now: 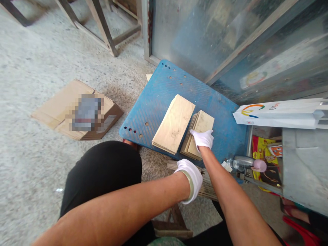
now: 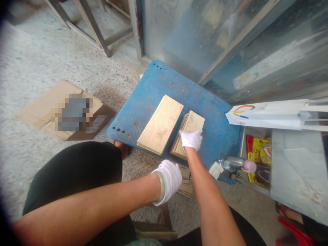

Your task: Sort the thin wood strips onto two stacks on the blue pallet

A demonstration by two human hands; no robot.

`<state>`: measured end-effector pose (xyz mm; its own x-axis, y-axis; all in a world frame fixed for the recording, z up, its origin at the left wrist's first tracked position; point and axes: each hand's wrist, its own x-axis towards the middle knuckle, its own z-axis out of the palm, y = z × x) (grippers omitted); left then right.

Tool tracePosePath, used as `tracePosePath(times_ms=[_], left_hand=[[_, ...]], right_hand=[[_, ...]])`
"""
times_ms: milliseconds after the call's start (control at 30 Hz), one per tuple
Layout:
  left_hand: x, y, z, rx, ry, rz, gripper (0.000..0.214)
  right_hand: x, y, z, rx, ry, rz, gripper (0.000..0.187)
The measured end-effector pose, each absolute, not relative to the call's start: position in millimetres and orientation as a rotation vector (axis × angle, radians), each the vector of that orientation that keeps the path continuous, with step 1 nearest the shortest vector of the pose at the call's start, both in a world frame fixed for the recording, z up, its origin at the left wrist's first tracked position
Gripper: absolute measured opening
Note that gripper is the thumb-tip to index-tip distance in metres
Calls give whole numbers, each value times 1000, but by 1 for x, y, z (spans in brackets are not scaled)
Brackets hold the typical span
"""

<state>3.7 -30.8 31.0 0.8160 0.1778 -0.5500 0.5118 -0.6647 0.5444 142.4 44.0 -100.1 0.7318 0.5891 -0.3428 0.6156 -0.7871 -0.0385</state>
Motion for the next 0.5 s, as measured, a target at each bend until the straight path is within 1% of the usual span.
tracePosePath(times_ms=[233, 333, 400, 500], left_hand=[[4, -31, 31, 2207, 496, -654, 46], [4, -32, 30, 2194, 489, -664, 42], [5, -34, 28, 2183, 479, -658, 38], [8, -36, 23, 2190, 489, -626, 36]], right_hand=[[136, 39, -109, 2896, 997, -488, 123], [136, 33, -111, 2951, 1066, -466, 120], [138, 28, -109, 3006, 1169, -466, 114], [148, 15, -104, 3107, 1380, -455, 99]])
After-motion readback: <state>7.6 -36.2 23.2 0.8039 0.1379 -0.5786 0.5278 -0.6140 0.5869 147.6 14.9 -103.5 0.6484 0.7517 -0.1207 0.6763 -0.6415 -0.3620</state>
